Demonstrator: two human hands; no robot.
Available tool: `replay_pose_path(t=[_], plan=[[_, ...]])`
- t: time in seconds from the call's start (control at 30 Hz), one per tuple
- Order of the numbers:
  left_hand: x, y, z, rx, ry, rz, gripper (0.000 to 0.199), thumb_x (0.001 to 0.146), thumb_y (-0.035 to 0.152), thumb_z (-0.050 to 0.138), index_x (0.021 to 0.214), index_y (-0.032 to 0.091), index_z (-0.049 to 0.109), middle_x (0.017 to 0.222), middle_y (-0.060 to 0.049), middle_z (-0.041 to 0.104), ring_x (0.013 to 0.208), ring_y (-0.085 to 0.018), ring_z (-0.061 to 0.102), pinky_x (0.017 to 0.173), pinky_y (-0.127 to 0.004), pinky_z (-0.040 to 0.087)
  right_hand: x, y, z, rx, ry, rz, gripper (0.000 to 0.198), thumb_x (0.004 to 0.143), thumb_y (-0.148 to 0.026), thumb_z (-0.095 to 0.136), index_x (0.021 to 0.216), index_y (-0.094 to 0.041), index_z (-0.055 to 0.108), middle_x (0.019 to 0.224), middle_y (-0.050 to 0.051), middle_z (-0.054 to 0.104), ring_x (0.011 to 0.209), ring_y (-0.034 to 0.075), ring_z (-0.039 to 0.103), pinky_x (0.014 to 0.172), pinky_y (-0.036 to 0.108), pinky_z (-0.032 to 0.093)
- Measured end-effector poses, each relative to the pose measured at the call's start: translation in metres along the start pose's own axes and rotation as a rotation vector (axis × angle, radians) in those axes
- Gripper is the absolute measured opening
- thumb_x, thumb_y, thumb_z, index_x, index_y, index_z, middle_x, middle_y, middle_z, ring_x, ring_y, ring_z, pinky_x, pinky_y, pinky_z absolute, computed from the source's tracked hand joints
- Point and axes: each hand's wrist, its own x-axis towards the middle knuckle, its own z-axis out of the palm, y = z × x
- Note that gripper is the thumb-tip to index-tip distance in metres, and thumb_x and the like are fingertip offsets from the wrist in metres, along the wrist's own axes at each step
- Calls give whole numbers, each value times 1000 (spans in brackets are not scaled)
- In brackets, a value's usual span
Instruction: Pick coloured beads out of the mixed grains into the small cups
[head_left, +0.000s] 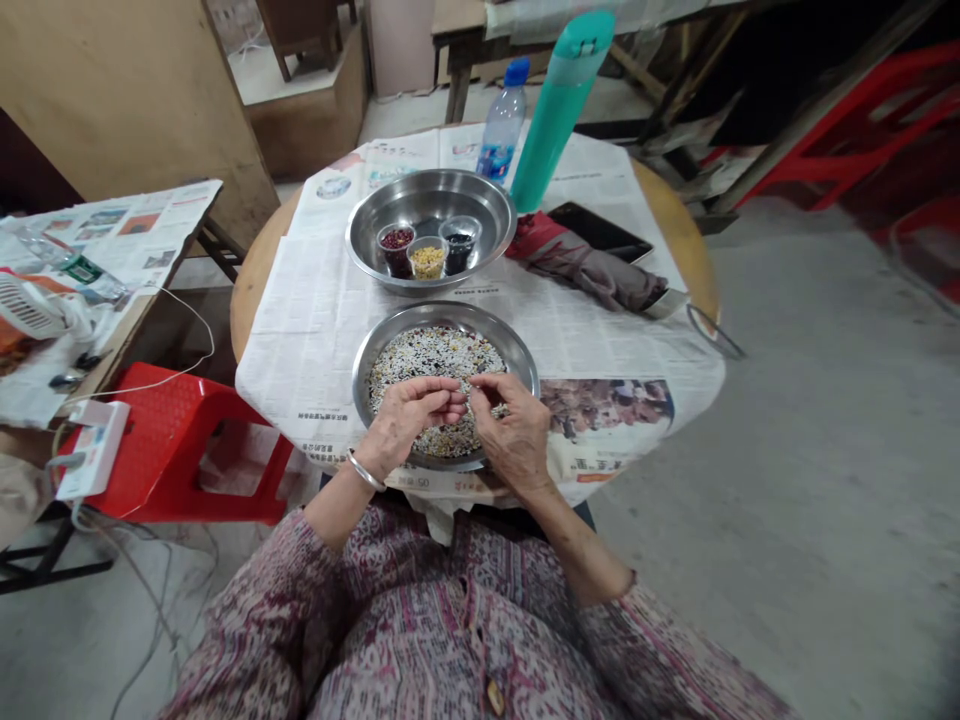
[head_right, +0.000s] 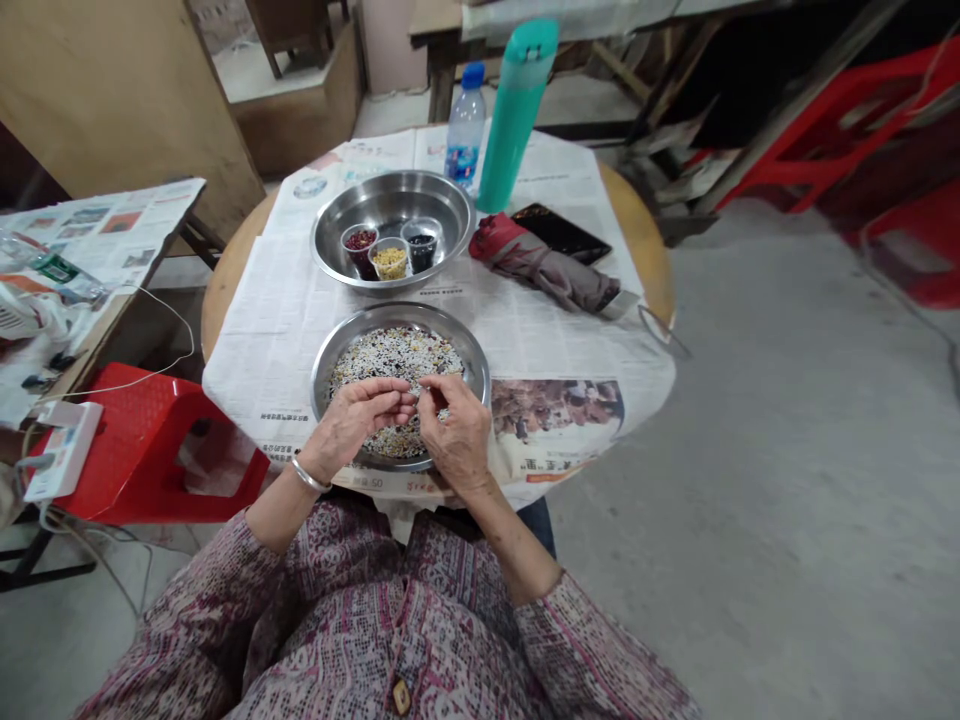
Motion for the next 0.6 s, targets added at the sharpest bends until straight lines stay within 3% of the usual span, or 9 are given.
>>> replay_pose_path(t=[0.33,0.6], plan=[[0,1,-1,-66,15,13,17,83,13,62,97,9,71,91,-12,75,91,-18,71,95,-36,51,0,-1,0,0,-14,14,14,87,-19,52,91,-20,65,81,3,68,67,15,62,67,29,52],[2,-2,-2,-40,25,54,20,79,12,66,98,10,72,95,-12,75,94,-19,69,99,-39,49,0,0,1,-21,-124,1,23,85,-19,53,102,-20,67,86,4,71,69,16,64,70,31,54]])
